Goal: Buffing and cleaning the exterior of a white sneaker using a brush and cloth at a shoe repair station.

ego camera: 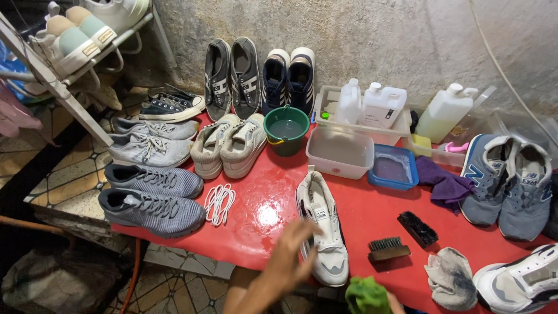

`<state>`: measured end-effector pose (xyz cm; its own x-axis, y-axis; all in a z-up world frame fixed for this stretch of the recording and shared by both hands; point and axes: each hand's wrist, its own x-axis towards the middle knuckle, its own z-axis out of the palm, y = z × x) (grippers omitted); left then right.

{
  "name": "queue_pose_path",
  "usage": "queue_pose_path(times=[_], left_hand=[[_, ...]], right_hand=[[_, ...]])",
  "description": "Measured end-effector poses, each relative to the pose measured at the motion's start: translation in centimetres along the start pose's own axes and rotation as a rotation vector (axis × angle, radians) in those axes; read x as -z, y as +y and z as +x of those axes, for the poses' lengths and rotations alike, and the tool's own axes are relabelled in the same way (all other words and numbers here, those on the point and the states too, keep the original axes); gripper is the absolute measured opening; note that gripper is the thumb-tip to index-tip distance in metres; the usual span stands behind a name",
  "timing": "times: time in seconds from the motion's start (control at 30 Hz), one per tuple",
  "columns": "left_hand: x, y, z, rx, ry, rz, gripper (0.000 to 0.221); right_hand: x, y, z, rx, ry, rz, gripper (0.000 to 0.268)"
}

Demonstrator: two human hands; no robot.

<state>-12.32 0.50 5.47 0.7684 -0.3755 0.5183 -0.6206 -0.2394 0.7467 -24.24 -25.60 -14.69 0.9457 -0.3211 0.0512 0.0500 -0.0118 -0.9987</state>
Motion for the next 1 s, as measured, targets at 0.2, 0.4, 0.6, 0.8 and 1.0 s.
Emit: queue_pose_path(times=[0.2, 0.4, 0.6, 0.8, 1.0], left_hand=[[-0.7, -6.1, 4.6, 0.034, -0.027, 0.409, 0.056], [-4.6, -11.9, 3.5, -0.009, 0.016, 0.389, 0.032], [-5.9, -13.0, 3.3, 0.015, 0.051, 0.351, 0.028], [-5.6, -12.6, 3.5, 0.005, 0.024, 0.325, 0.034], [-5.5, -12.8, 3.4, 0.013, 0.023, 0.359, 0.03]], right_hand=[[-5.9, -8.6, 5.9, -0.016, 0.129, -0.75, 0.055], [-10.0, -7.1, 6.0, 0.325, -0.133, -0.813, 0.057], [-8.3, -5.8, 3.2, 0.684, -0.088, -0.943, 0.052], [-8.8, -6.5, 5.4, 0.773, -0.331, -1.005, 0.065], [-7.6, -5.9, 5.6, 0.681, -0.428, -1.088, 0.067]])
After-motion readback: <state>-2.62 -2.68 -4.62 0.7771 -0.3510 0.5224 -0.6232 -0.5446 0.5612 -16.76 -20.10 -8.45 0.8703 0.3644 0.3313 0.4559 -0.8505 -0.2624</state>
